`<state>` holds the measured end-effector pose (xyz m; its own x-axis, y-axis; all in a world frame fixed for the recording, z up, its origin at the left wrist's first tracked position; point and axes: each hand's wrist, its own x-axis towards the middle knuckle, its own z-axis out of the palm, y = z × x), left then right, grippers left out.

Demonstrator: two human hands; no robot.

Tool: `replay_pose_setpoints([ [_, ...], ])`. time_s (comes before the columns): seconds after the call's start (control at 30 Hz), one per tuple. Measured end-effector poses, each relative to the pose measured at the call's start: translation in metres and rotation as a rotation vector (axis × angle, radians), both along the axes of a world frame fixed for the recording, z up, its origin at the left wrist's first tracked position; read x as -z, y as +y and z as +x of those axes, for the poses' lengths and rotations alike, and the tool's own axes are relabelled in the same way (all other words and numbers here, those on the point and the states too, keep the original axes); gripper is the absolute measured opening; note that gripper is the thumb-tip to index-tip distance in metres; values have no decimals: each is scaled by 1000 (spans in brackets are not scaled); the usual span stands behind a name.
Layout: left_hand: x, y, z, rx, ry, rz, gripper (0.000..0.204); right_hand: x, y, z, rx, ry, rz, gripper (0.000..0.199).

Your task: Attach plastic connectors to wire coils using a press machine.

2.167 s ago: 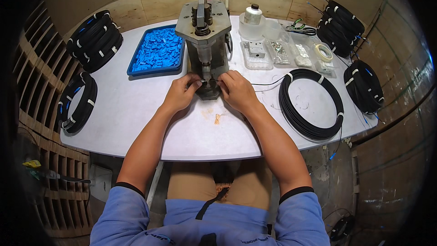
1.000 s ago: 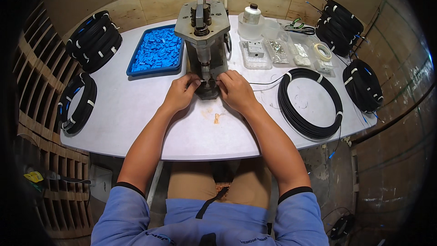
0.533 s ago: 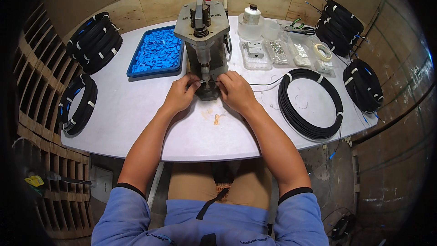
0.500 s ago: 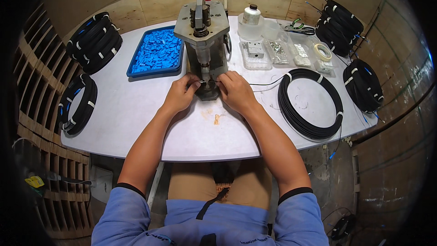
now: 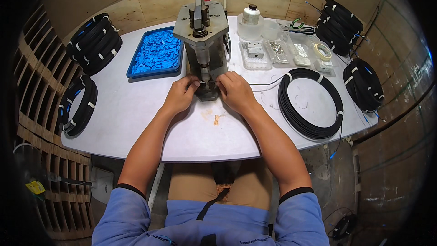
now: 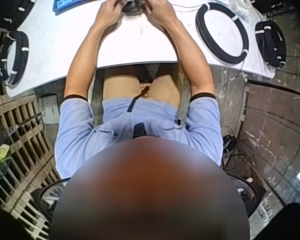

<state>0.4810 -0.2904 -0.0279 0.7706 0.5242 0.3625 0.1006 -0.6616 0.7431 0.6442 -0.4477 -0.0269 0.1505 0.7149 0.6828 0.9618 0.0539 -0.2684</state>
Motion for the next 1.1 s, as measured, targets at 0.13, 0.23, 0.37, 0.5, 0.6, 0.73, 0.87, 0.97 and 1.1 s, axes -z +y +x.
replay_pose_setpoints([
  [0.13,0,0,0,0,13,7,27,0,0,0,4,-3,-4,12],
  [0.23,0,0,0,2,-6,12,26,0,0,0,-3,3,4,12],
  [0.37,0,0,-1,-1,13,-2,26,1,0,0,6,3,-10,12],
  [0.5,0,-1,-1,-4,1,4,25,1,0,1,7,11,-3,12],
  [0.6,3,1,-1,24,-30,-24,22,1,1,0,4,12,3,13],
  [0.73,4,0,-1,24,-35,-40,20,1,0,0,0,25,9,13],
  [0.87,3,0,-1,17,-39,-47,20,1,1,-1,0,19,19,14],
  [0.97,3,-1,-1,17,-42,-41,21,1,1,0,-9,14,30,14],
  [1.1,3,-1,-1,16,-37,-45,21,1,1,0,-7,11,27,14],
])
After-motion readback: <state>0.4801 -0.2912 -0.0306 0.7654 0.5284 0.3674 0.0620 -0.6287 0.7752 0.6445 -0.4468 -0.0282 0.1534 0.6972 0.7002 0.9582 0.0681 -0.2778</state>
